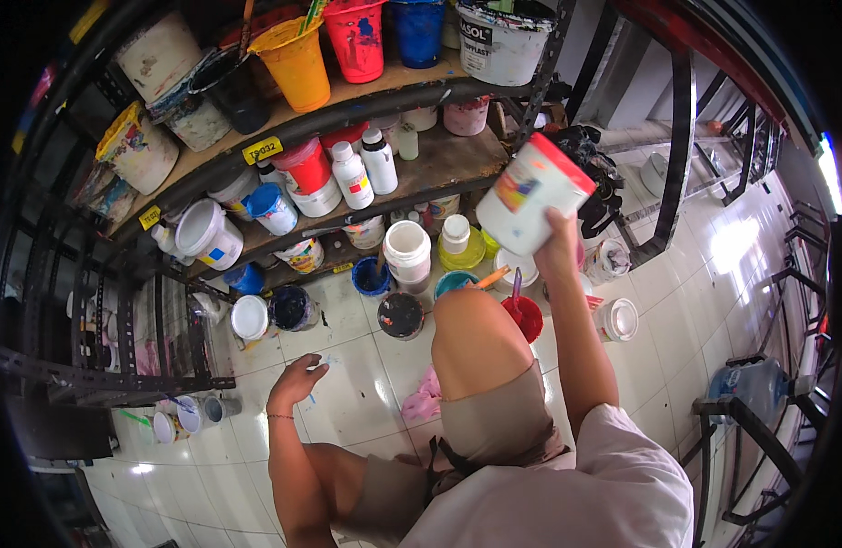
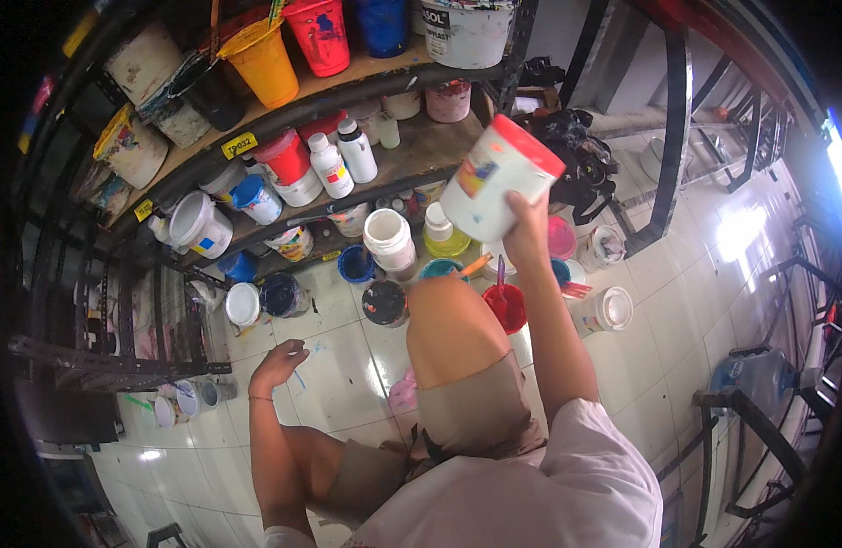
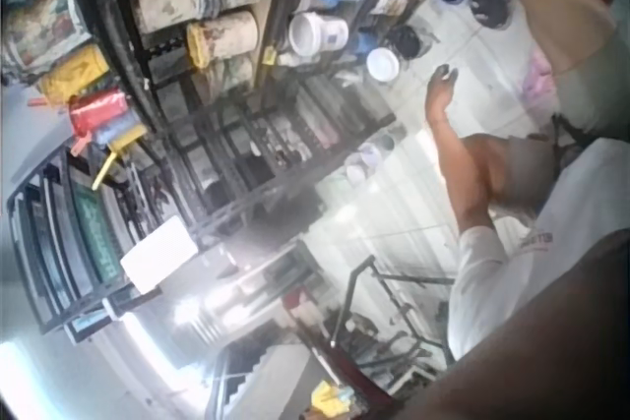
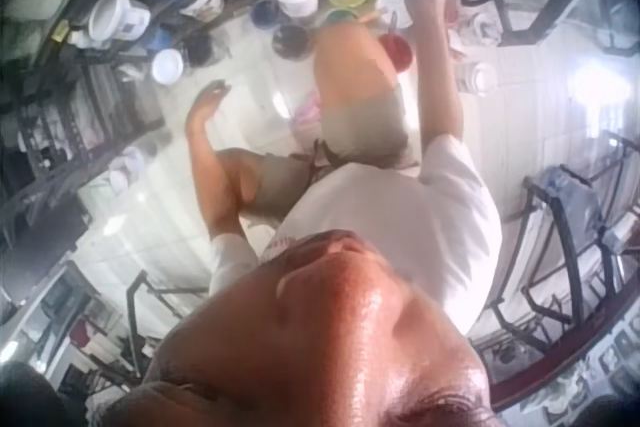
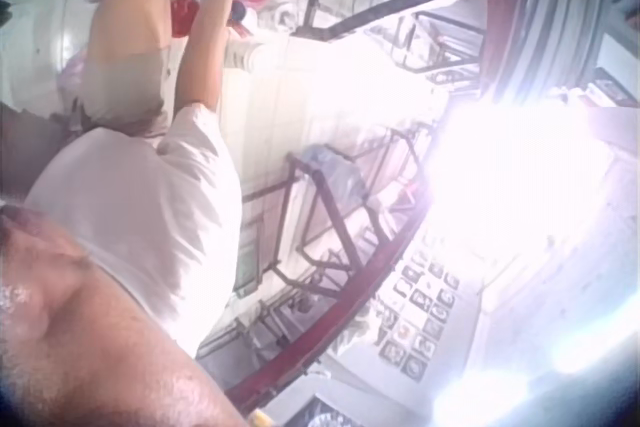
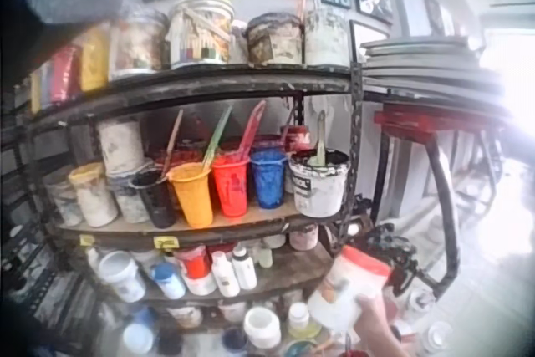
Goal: The person picks up and replaces several plastic tubs of paint on a shelf, then uses a cloth to wipe up spilled paint from the tiled floor before putting the cloth and other items into a trash bag.
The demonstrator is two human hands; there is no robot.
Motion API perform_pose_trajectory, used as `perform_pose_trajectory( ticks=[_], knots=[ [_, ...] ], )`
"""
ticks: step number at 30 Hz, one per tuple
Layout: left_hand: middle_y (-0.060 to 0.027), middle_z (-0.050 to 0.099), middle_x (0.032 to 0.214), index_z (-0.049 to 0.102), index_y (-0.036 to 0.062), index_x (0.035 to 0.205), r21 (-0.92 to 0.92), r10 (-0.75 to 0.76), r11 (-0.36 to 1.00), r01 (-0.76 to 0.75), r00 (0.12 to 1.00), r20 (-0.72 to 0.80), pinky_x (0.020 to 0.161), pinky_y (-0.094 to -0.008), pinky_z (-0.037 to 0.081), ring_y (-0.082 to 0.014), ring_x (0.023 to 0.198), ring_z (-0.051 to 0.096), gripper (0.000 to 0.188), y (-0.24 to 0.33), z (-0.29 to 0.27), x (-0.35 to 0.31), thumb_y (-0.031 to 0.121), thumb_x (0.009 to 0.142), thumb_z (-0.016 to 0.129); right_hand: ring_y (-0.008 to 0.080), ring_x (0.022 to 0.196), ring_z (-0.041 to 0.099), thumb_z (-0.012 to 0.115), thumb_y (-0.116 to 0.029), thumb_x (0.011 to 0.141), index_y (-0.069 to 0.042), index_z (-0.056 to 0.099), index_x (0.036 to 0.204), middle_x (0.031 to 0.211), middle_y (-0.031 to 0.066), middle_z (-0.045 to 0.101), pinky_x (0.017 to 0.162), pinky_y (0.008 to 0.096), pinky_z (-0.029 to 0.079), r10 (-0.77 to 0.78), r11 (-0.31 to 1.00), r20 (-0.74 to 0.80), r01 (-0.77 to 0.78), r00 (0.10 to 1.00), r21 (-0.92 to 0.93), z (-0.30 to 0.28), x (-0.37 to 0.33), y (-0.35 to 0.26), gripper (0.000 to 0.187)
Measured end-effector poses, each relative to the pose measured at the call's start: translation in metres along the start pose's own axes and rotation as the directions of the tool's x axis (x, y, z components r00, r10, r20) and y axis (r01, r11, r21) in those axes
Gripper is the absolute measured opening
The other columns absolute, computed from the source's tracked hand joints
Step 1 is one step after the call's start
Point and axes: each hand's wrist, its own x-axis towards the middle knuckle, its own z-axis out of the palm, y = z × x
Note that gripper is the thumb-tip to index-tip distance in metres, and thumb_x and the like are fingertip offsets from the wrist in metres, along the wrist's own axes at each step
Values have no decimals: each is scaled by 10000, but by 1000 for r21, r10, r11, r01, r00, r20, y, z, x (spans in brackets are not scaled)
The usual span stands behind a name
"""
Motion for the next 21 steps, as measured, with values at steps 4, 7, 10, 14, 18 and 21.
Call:
perform_pose_trajectory(
  ticks=[4, 7, 10, 14, 18, 21],
  knots=[
    [-201, 586, 1197, 539, -15, 1208, -13, 10, 1000, -10, 1000, 5, 859, -354, 483, -285, 1024, 619, 508, 17, 6, 5, 366, 877, 598, 282, 1145, 470, 757, -145, 646, 27, 207, 1356, 1227, 192, 445, 989, 372, 371, -266, 748, 12, 214, 964, -628, 5, 52, 41, 915],
    [-205, 588, 1191, 550, -21, 1197, -35, 22, 999, -22, 1000, -3, 870, -356, 480, -289, 1028, 618, 514, 4, 6, 12, 377, 875, 595, 302, 1151, 461, 795, -157, 621, 40, 241, 1341, 1249, 210, 430, 1007, 377, 350, -363, 593, 41, 265, 931, -760, 21, 87, 78, 930],
    [-188, 595, 1185, 572, -20, 1179, -64, 32, 997, -38, 996, -83, 900, -350, 464, -303, 1047, 603, 522, -33, -3, 2, 401, 870, 594, 325, 1135, 463, 811, -163, 626, 32, 291, 1320, 1245, 201, 434, 1016, 393, 335, -450, 334, 147, 318, 881, -887, 42, 112, 127, 889],
    [-204, 592, 1160, 574, -11, 1158, -45, 76, 995, -88, 973, -216, 929, -386, 434, -339, 1093, 551, 547, -21, -22, -16, 457, 874, 562, 316, 1048, 494, 561, -333, 845, -18, 484, 1203, 1130, 154, 530, 946, 443, 348, -549, -208, 499, 469, 670, -858, 15, 148, 130, 484],
    [-213, 571, 1188, 554, -2, 1188, 5, 116, 993, -119, 956, -271, 966, -400, 408, -357, 1114, 527, 569, -41, -21, -7, 474, 877, 539, 299, 996, 532, 509, -382, 879, -32, 556, 1149, 1068, 131, 578, 888, 460, 383, -523, -479, 619, 399, 585, -782, -31, 182, 136, 445],
    [-202, 613, 1078, 585, -8, 1081, 30, 77, 997, -71, 918, -388, 876, -416, 447, -369, 1011, 569, 505, -68, -9, -37, 449, 867, 548, 307, 991, 542, 569, -365, 821, -23, 561, 1138, 1057, 134, 584, 872, 462, 395, -405, -500, 528, 303, 747, -811, -41, 176, 151, 466]
  ],
)
